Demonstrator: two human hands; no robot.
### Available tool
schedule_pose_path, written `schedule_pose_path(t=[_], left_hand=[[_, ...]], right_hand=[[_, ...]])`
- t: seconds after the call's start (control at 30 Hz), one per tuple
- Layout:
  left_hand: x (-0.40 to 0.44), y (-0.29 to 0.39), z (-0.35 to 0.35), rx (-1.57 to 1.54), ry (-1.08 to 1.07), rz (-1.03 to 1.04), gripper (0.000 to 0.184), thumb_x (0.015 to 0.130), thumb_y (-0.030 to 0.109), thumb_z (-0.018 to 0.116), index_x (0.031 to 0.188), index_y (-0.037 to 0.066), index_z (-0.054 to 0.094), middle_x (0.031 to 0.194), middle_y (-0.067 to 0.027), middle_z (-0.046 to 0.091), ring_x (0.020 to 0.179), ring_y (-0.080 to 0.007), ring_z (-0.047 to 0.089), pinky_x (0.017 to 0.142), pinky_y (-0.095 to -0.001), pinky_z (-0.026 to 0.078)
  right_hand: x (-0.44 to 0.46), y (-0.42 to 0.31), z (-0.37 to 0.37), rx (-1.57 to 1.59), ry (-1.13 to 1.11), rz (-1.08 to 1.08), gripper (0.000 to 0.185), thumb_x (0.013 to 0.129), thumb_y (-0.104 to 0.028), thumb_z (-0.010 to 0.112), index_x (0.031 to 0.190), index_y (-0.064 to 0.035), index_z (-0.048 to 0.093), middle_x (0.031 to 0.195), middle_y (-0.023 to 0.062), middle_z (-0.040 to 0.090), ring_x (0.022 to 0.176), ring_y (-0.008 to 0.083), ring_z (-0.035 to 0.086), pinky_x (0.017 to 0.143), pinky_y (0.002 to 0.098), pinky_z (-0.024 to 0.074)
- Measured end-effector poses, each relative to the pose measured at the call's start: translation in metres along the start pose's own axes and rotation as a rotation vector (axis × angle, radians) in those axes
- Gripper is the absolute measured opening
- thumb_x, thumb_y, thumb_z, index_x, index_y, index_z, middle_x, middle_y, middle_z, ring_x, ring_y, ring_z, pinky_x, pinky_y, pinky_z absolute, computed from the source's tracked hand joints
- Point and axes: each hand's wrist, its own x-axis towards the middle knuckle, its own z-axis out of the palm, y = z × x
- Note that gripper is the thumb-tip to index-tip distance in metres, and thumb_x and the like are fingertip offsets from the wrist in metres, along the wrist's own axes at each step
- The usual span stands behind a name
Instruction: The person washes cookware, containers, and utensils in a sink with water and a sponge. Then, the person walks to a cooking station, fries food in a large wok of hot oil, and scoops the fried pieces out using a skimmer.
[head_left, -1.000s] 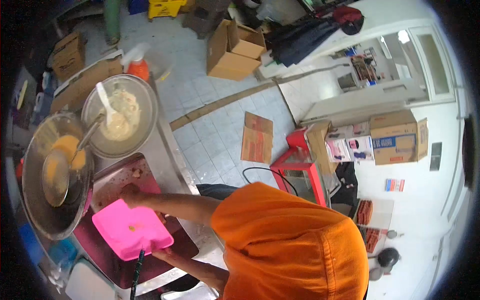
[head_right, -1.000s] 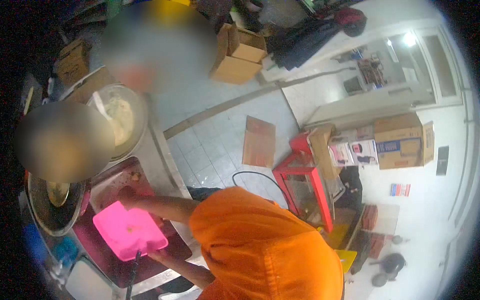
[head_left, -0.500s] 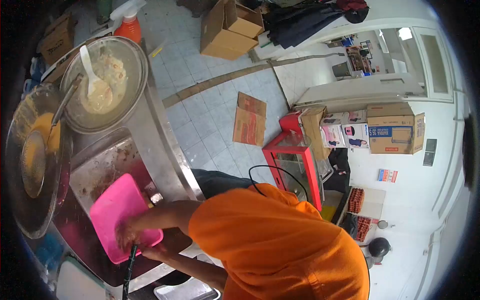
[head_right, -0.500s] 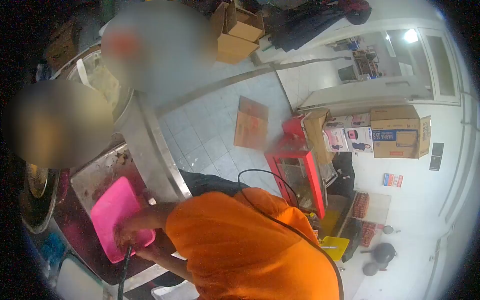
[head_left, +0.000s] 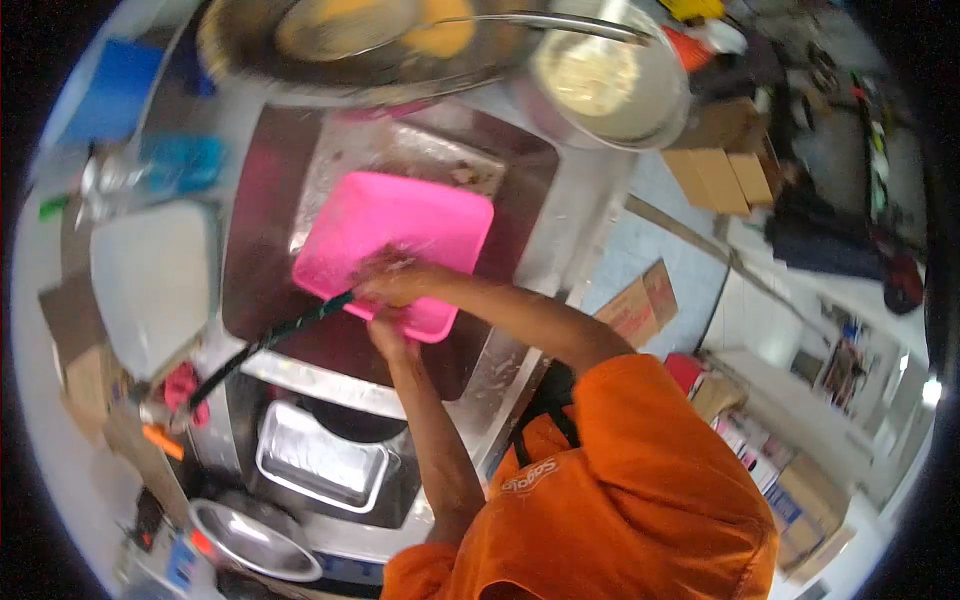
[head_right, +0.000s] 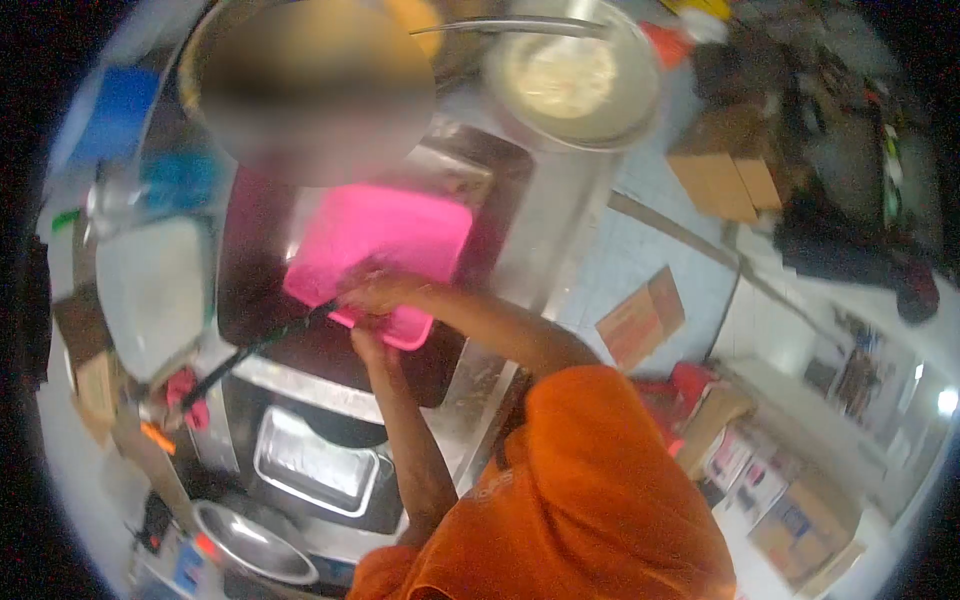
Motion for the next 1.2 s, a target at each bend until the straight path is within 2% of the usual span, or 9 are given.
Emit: schedule_pose_path(t=[0.13, 0.17, 0.4, 0.57, 0.83, 0.97, 1.03, 1.1, 1.2], left_hand=[[-0.02, 0.001, 0.014, -0.101, 0.087, -0.056, 0.039, 0.075, 0.002, 0.055, 0.114, -0.002, 0.055, 0.1, -0.0089, 0.058, 0.098, -0.0261, 0.06, 0.087, -0.0394, 0.05], [-0.016, -0.009, 0.006, -0.125, 0.097, -0.056, 0.039, 0.077, 0.004, 0.056, 0.116, -0.003, 0.055, 0.101, -0.0094, 0.058, 0.098, -0.0257, 0.06, 0.088, -0.039, 0.05], [0.081, -0.081, 0.001, 0.404, -0.002, 0.099, 0.049, 0.092, 0.037, 0.06, 0.124, 0.0, 0.053, 0.116, -0.0111, 0.059, 0.103, -0.0204, 0.056, 0.088, -0.0331, 0.045], [0.065, -0.007, 0.052, -0.626, -0.285, 0.095, 0.057, 0.093, 0.05, 0.053, 0.126, 0.004, 0.051, 0.116, -0.0103, 0.06, 0.107, -0.0263, 0.057, 0.093, -0.0405, 0.047], [0.03, -0.055, 0.005, -0.501, 0.173, 0.137, 0.05, 0.102, 0.041, 0.04, 0.129, 0.001, 0.049, 0.121, -0.0136, 0.058, 0.111, -0.0259, 0.058, 0.096, -0.042, 0.048], [0.017, -0.051, 0.003, -0.493, 0.284, 0.152, 0.057, 0.102, 0.045, 0.036, 0.134, -0.001, 0.044, 0.128, -0.016, 0.054, 0.114, -0.028, 0.056, 0.097, -0.0424, 0.047], [0.006, -0.049, 0.004, -0.536, 0.308, 0.149, 0.061, 0.101, 0.048, 0.035, 0.136, -0.001, 0.041, 0.131, -0.0168, 0.052, 0.115, -0.0288, 0.056, 0.098, -0.0423, 0.047], [0.0, -0.034, 0.007, -0.551, 0.34, 0.166, 0.063, 0.101, 0.049, 0.035, 0.138, -0.002, 0.039, 0.132, -0.0173, 0.051, 0.116, -0.0295, 0.055, 0.099, -0.0423, 0.046], [0.014, -0.04, -0.006, -0.594, 0.246, 0.225, 0.067, 0.099, 0.052, 0.036, 0.139, -0.002, 0.038, 0.134, -0.0173, 0.05, 0.117, -0.0299, 0.054, 0.1, -0.0427, 0.046]], right_hand=[[0.004, 0.011, -0.152, -0.384, -0.337, 0.852, 0.037, 0.069, -0.011, 0.06, 0.105, -0.0076, 0.065, 0.112, 0.0184, 0.064, 0.105, 0.0333, 0.06, 0.082, 0.0455, 0.0489], [-0.006, 0.006, -0.19, -0.506, 0.145, 0.763, 0.049, 0.069, -0.011, 0.06, 0.117, -0.0055, 0.06, 0.114, 0.02, 0.064, 0.103, 0.0359, 0.061, 0.08, 0.0445, 0.051], [0.019, -0.072, -0.25, 0.041, -0.127, 0.625, 0.076, 0.07, 0.002, 0.056, 0.144, -0.0072, 0.037, 0.133, 0.0223, 0.049, 0.123, 0.0383, 0.047, 0.104, 0.0397, 0.0403], [0.006, -0.128, -0.196, -0.256, -0.238, 0.44, 0.076, 0.074, -0.004, 0.063, 0.145, -0.0073, 0.036, 0.142, 0.0196, 0.041, 0.131, 0.0363, 0.04, 0.11, 0.0475, 0.0304], [0.031, -0.002, -0.072, -0.415, -0.297, 0.527, 0.055, 0.097, -0.035, 0.038, 0.148, -0.0162, 0.033, 0.152, 0.017, 0.029, 0.143, 0.0316, 0.025, 0.116, 0.0504, 0.0149], [0.047, -0.012, -0.042, -0.146, -0.641, -0.075, 0.059, 0.094, -0.034, 0.041, 0.148, -0.012, 0.031, 0.154, 0.0139, 0.029, 0.144, 0.0273, 0.024, 0.117, 0.0495, 0.0122], [0.066, 0.021, -0.059, -0.263, -0.938, 0.374, 0.058, 0.094, -0.034, 0.041, 0.146, -0.0107, 0.034, 0.154, 0.0121, 0.028, 0.144, 0.0266, 0.023, 0.117, 0.0491, 0.0116], [0.052, 0.009, -0.07, -0.499, -0.407, 0.588, 0.053, 0.094, -0.034, 0.041, 0.143, -0.0109, 0.042, 0.154, 0.0085, 0.029, 0.143, 0.0251, 0.024, 0.117, 0.0472, 0.0149], [0.018, 0.006, -0.105, -0.164, -0.726, -0.09, 0.05, 0.096, -0.035, 0.043, 0.14, -0.0122, 0.045, 0.154, 0.0077, 0.03, 0.143, 0.0252, 0.024, 0.116, 0.0461, 0.0169]])
